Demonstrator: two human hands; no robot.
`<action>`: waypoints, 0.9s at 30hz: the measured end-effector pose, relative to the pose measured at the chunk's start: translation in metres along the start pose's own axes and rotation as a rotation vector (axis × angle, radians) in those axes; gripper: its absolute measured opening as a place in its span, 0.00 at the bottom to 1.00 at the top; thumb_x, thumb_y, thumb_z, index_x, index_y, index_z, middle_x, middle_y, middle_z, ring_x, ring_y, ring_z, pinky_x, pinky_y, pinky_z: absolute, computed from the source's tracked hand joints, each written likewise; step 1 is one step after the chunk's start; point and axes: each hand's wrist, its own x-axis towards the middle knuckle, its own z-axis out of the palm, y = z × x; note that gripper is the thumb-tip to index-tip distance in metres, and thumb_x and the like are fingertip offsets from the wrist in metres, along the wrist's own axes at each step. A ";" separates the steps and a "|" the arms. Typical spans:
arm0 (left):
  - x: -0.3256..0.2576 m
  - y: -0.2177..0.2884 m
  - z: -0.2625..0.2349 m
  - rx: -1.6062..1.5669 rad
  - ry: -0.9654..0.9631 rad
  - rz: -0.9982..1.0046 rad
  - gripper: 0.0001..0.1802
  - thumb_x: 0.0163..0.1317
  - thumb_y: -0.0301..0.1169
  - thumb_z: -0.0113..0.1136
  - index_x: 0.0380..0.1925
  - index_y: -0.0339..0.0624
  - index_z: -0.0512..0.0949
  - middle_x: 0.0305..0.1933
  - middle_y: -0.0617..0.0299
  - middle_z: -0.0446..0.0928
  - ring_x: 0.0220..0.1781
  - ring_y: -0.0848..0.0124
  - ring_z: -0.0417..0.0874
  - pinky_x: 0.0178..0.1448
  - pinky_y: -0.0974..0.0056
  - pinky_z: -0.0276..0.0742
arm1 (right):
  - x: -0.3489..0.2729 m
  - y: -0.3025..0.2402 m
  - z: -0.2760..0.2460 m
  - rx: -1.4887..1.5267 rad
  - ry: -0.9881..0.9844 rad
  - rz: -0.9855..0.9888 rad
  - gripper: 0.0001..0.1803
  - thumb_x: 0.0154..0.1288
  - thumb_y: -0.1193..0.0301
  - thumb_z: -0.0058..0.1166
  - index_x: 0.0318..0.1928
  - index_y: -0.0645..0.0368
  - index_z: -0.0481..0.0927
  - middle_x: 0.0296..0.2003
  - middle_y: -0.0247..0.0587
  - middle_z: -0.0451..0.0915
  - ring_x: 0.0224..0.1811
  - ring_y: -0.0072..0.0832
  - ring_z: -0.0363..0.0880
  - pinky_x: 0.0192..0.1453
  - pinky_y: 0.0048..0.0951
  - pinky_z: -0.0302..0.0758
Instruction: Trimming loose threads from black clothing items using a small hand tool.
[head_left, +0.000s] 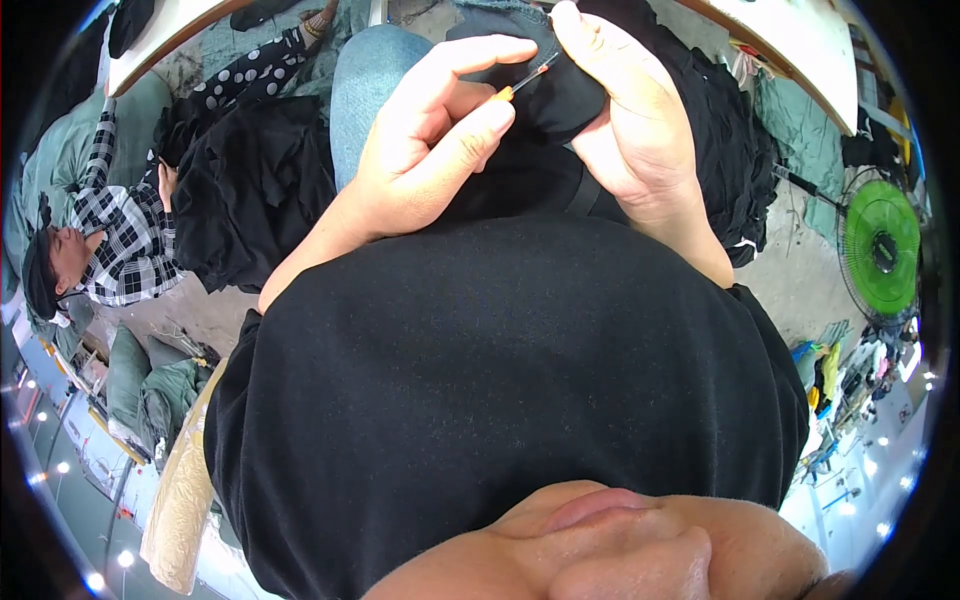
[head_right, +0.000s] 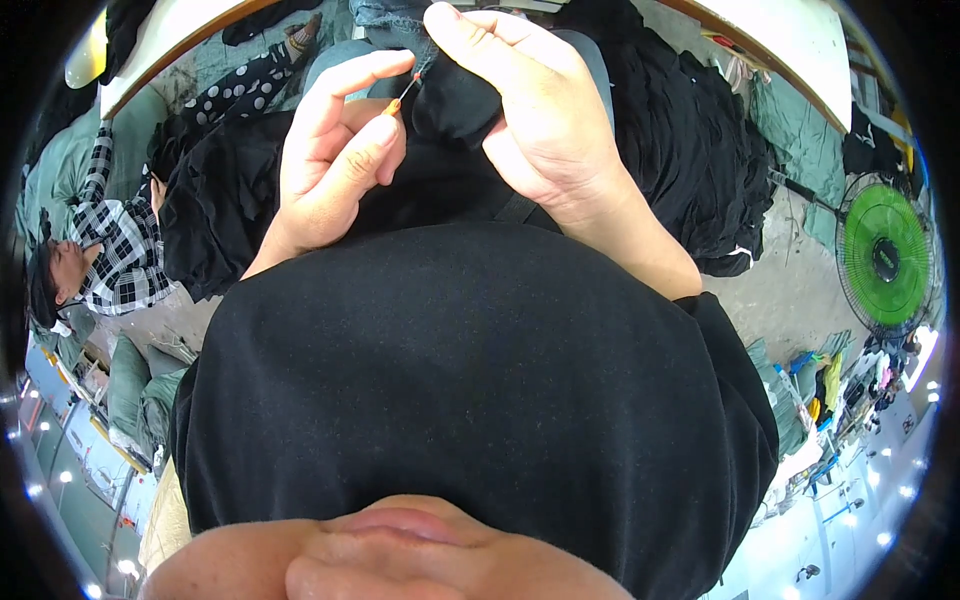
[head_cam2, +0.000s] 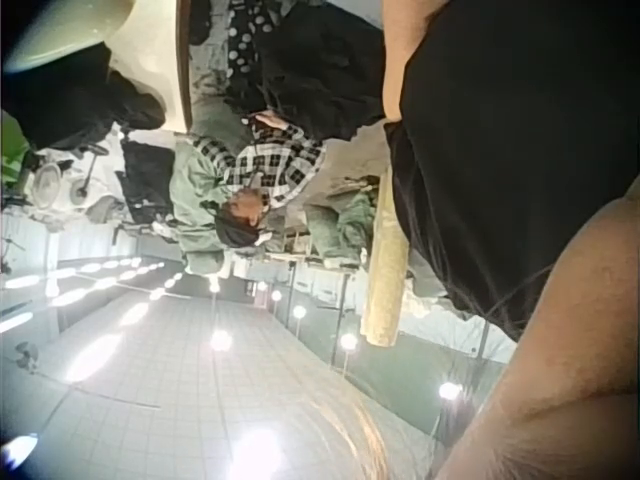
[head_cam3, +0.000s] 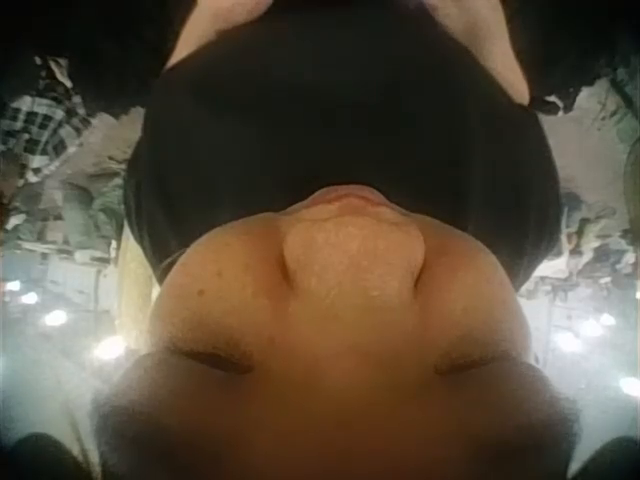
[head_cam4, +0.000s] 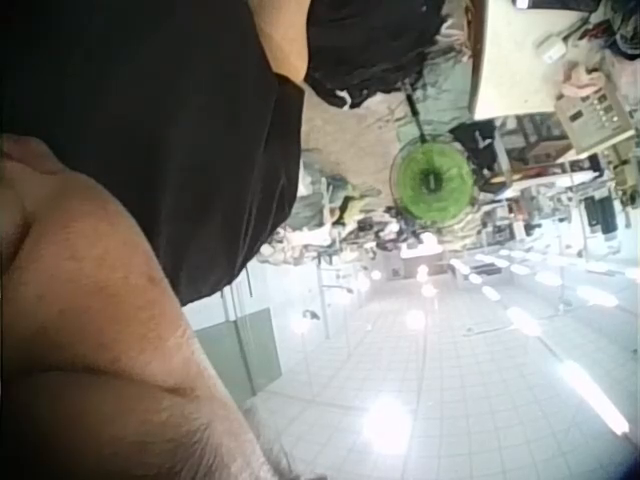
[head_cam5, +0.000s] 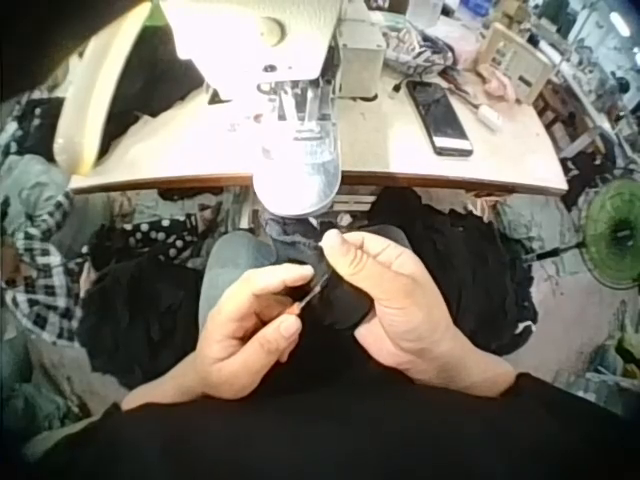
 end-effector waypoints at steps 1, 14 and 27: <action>-0.001 0.002 0.001 0.001 -0.001 0.000 0.25 0.78 0.27 0.50 0.73 0.42 0.66 0.25 0.68 0.71 0.25 0.82 0.67 0.31 0.75 0.59 | -0.001 0.003 0.000 -0.016 0.026 -0.041 0.10 0.81 0.68 0.53 0.46 0.63 0.83 0.39 0.37 0.86 0.40 0.22 0.84 0.48 0.23 0.79; -0.002 0.003 -0.005 -0.339 0.094 -0.055 0.10 0.78 0.29 0.54 0.55 0.43 0.70 0.23 0.66 0.73 0.20 0.83 0.67 0.24 0.76 0.57 | 0.002 0.031 -0.009 -0.060 -0.143 -0.178 0.11 0.78 0.71 0.57 0.51 0.64 0.85 0.46 0.38 0.87 0.52 0.22 0.84 0.60 0.22 0.76; 0.010 0.011 -0.009 -0.169 -0.020 -0.122 0.25 0.78 0.31 0.52 0.74 0.45 0.69 0.23 0.70 0.72 0.24 0.83 0.69 0.33 0.76 0.65 | 0.010 -0.004 -0.001 -0.014 0.046 -0.111 0.11 0.81 0.68 0.53 0.45 0.63 0.83 0.39 0.38 0.87 0.40 0.23 0.85 0.48 0.24 0.80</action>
